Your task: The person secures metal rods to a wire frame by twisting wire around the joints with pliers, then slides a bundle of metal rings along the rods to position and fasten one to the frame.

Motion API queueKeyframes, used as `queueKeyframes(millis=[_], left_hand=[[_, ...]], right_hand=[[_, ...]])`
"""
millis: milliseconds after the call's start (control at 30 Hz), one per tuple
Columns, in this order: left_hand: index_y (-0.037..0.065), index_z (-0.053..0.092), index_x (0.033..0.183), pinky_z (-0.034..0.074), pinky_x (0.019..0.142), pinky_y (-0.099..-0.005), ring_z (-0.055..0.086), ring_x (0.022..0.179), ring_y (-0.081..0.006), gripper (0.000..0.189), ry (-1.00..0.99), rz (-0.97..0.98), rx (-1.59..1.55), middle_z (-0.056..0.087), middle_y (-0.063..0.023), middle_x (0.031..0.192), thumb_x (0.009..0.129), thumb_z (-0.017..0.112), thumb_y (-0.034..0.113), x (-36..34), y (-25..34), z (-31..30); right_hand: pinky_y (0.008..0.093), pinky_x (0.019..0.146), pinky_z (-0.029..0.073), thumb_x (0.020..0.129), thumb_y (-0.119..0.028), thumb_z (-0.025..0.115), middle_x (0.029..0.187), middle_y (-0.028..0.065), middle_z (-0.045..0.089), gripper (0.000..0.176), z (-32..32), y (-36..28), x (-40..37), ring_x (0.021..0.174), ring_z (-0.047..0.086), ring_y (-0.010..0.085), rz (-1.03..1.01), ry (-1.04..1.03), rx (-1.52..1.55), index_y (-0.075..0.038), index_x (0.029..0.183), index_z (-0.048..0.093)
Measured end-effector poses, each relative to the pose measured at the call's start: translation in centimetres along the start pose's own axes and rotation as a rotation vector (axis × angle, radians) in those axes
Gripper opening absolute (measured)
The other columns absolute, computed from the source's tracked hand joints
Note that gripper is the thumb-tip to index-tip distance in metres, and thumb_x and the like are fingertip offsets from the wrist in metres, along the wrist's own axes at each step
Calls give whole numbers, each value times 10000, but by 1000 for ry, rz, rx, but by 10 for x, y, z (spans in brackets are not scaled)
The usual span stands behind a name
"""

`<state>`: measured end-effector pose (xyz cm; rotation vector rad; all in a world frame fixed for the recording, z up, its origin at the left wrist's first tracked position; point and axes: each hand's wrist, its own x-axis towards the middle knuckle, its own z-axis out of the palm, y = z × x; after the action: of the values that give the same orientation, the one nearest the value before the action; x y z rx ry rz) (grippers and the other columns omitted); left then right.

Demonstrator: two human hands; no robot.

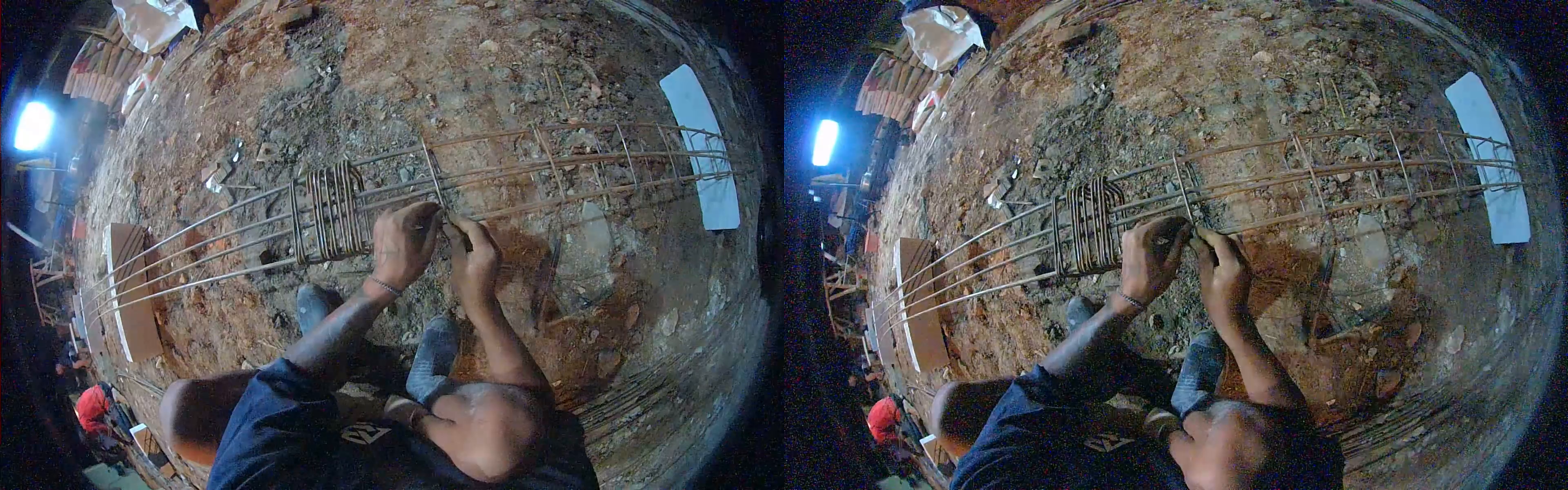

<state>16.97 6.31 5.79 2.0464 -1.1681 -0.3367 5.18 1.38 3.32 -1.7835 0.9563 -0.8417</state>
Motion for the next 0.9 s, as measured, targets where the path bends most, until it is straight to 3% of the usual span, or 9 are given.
queueKeyframes(millis=[100, 333, 467, 567, 633, 733, 800, 833, 900], left_hand=[[38, 634, 895, 461, 672, -357, 594, 746, -279, 200, 72, 364, 44, 629, -115, 821, 711, 629, 115, -3, -10, -2], [59, 635, 894, 451, 608, -356, 531, 730, -271, 261, 45, 471, 6, 575, -78, 774, 632, 639, 70, -6, -16, 4], [67, 621, 941, 462, 618, -359, 538, 740, -253, 328, 114, 607, 53, 578, -59, 834, 614, 652, 84, -10, -14, 5], [70, 611, 973, 465, 629, -361, 544, 782, -242, 381, 132, 715, 104, 574, -49, 873, 599, 671, 114, -14, -11, 2], [69, 608, 986, 457, 666, -366, 544, 866, -232, 418, 137, 792, 157, 567, -50, 917, 586, 692, 156, -15, -12, 2], [64, 606, 997, 443, 694, -365, 539, 890, -230, 412, 110, 762, 202, 563, -51, 930, 605, 689, 160, -20, -12, 3], [50, 601, 1013, 427, 716, -373, 533, 908, -233, 428, 90, 704, 215, 564, -57, 950, 627, 698, 209, -24, -11, 6], [59, 602, 1010, 424, 726, -385, 534, 905, -253, 446, 79, 643, 192, 569, -66, 956, 608, 705, 223, -24, -5, 3], [66, 603, 996, 416, 723, -392, 527, 863, -280, 422, 47, 485, 190, 555, -92, 891, 628, 699, 248, -22, 5, -1]], right_hand=[[347, 789, 452, 827, -43, 532, 986, 166, 604, 206, -3, 2, -4, 899, 588, 306, -95, 23, -56, -19, 1025, 584], [359, 819, 441, 763, 11, 549, 1005, 188, 588, 326, -8, 0, -5, 922, 575, 331, -71, -50, -135, -18, 1087, 557], [347, 820, 446, 762, -1, 572, 1005, 180, 585, 377, -15, -10, -17, 938, 579, 319, -151, -74, -240, -22, 1132, 508], [348, 836, 447, 757, 47, 568, 933, 164, 575, 368, -34, -36, -17, 964, 580, 229, 213, -104, 106, -21, 1091, 429], [348, 830, 450, 764, 42, 567, 894, 148, 567, 339, -38, -34, -16, 947, 581, 230, 194, -127, 182, -17, 1066, 422], [345, 779, 471, 769, 27, 574, 814, 105, 550, 304, -43, -43, -3, 878, 597, 250, 126, -190, 161, -3, 1023, 408], [345, 717, 484, 767, 20, 583, 809, 108, 555, 309, -46, -51, 6, 799, 608, 242, 319, -351, 298, 2, 1022, 410], [339, 674, 482, 771, 28, 553, 825, 115, 566, 308, -45, -45, 7, 714, 604, 223, 314, -351, 364, -6, 1043, 413], [333, 669, 478, 774, 36, 529, 836, 111, 573, 308, -55, -41, 15, 716, 597, 208, 280, -341, 203, -14, 1057, 417]])
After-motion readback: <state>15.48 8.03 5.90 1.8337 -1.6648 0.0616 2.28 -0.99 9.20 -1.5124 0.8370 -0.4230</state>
